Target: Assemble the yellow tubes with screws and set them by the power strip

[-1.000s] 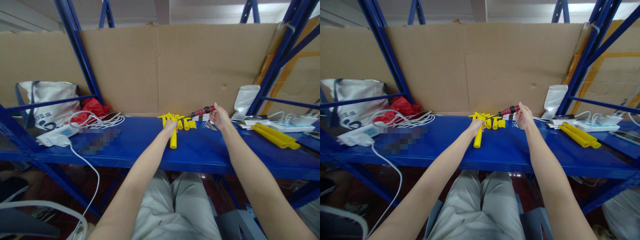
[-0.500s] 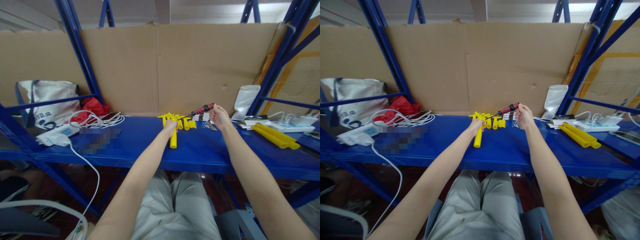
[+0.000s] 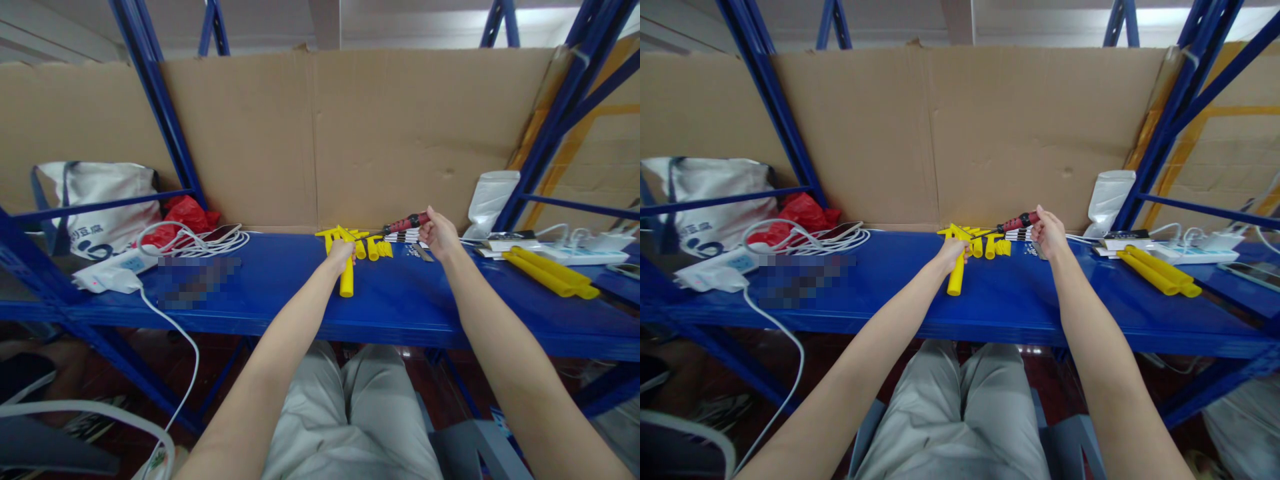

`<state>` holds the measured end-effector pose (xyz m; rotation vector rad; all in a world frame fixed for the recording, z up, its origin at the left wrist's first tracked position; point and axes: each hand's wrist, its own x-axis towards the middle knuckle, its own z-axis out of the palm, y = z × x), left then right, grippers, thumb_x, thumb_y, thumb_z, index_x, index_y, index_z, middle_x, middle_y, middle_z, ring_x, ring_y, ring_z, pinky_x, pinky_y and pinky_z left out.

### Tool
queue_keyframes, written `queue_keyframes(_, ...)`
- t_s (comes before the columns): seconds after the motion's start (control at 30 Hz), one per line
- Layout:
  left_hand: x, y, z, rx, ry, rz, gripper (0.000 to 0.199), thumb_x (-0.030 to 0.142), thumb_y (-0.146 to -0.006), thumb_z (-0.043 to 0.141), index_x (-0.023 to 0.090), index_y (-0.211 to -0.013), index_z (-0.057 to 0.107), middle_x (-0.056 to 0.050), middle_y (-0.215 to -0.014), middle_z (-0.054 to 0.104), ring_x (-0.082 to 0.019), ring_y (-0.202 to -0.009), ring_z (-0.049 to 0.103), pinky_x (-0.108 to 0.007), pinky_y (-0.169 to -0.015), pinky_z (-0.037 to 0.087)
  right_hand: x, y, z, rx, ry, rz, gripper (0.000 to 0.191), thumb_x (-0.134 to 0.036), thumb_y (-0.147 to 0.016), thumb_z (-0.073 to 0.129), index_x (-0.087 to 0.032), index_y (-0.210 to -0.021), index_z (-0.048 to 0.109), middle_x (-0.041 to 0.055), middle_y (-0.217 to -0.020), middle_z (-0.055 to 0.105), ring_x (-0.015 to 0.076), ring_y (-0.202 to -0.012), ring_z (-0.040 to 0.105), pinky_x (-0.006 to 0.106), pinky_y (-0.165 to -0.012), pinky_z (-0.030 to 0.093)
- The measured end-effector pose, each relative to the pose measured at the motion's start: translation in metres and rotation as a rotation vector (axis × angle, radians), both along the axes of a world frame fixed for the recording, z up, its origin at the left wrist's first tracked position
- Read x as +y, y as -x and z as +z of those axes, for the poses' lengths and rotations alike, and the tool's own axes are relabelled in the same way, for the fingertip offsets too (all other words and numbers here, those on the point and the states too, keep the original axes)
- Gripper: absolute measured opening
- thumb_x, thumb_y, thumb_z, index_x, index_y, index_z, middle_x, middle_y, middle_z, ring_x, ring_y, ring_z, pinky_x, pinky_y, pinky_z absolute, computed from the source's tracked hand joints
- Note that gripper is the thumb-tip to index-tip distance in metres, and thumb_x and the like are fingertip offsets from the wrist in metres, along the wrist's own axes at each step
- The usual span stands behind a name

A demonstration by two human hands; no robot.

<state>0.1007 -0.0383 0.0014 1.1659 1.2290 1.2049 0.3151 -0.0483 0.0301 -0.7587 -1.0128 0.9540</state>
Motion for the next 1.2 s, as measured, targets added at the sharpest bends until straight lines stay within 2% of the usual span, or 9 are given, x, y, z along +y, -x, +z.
queue_keyframes(0.23,0.0016,0.0003,-0.0009,0.002,0.003,-0.005,0.013,0.003,-0.076,0.048,0.015,-0.076,0.051,0.007,-0.046,0.041,-0.005,-0.035,0.037,-0.018,-0.041,0.034,0.0015,-0.0001,-0.0003,-0.016,-0.010,0.006,0.033,-0.050,-0.069,0.070,-0.020,-0.076,0.057,-0.0092,-0.040,0.034,0.0050,-0.034,0.032,0.017,-0.032,0.025)
queue_keyframes(0.5,0.0029,0.0005,-0.0013,0.016,0.009,-0.002,0.012,0.003,-0.077,0.048,0.014,-0.079,0.053,0.007,-0.046,0.041,-0.006,-0.036,0.038,-0.019,-0.044,0.036,-0.0020,0.0013,0.0009,-0.030,-0.047,0.039,0.024,-0.039,-0.073,0.069,-0.020,-0.076,0.055,-0.0079,-0.046,0.038,0.0062,-0.039,0.039,0.016,-0.035,0.031)
queue_keyframes(0.8,0.0012,-0.0001,-0.0010,0.014,0.001,-0.004,0.013,0.002,-0.077,0.047,0.014,-0.076,0.052,0.007,-0.046,0.040,-0.005,-0.036,0.037,-0.018,-0.042,0.035,-0.0003,0.0019,-0.0003,-0.037,-0.044,0.003,0.036,-0.043,-0.070,0.072,-0.020,-0.065,0.044,-0.0083,-0.044,0.038,0.0052,-0.037,0.036,0.015,-0.033,0.030)
queue_keyframes(1.2,0.0020,-0.0006,-0.0016,0.000,-0.004,0.007,0.016,0.003,-0.077,0.050,0.016,-0.068,0.049,0.007,-0.047,0.040,-0.005,-0.037,0.037,-0.019,-0.043,0.034,0.0018,0.0017,-0.0022,-0.043,-0.059,-0.032,0.044,-0.047,-0.068,0.073,-0.021,-0.062,0.038,-0.0086,-0.042,0.037,0.0055,-0.036,0.036,0.017,-0.033,0.029)
